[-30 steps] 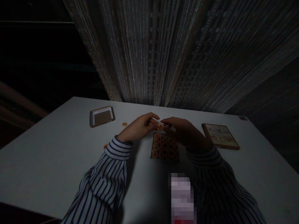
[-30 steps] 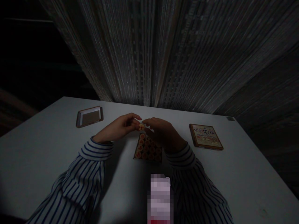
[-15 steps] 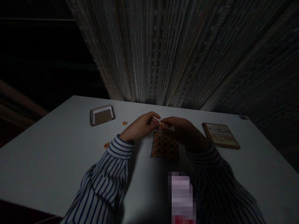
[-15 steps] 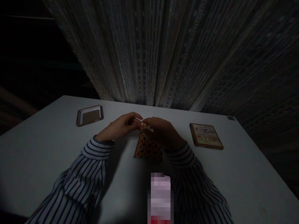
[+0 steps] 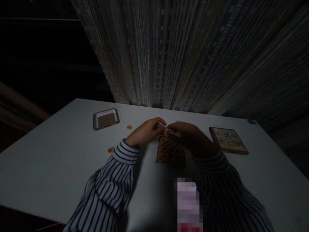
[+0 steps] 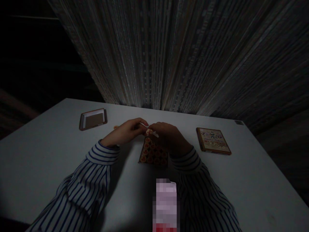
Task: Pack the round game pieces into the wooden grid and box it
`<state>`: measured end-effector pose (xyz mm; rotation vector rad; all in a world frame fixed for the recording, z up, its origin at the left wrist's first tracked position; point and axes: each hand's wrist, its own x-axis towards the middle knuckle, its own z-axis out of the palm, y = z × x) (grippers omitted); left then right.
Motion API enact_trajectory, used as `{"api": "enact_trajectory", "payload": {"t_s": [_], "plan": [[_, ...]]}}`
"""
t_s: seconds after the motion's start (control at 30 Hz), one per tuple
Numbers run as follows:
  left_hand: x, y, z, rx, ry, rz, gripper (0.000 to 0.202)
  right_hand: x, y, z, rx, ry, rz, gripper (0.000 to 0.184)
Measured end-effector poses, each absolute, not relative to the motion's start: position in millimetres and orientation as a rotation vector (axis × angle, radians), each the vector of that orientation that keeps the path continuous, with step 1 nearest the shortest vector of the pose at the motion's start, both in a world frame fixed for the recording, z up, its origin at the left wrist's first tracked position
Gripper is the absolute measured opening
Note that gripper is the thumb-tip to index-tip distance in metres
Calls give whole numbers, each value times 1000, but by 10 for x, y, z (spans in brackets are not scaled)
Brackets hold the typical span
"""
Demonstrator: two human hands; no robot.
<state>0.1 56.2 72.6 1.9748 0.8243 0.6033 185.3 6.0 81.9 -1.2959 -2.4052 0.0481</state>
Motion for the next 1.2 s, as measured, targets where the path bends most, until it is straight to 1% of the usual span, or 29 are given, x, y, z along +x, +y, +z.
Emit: {"api": "enact_trajectory", "payload": {"t_s": [0.33,0.53,0.67,0.93,1.2], "plan": [[12,556,718,2007,822,582,18,1867,74,784,-1259,-2418,80,20],[10,580,678,2012,830,595,17,1851,64,777,-1274,-2418,29,23],[-1,587,650,2021,843,601,19,1840,62,769,-1280,-2414,24,22],[-7,587,639,2090,919,511,23,1859,89,725,-1394,-2501,49,18],[-5,592,669,2338,1098,432,22,1867,85,726,-1502,-2551,131,17]]}}
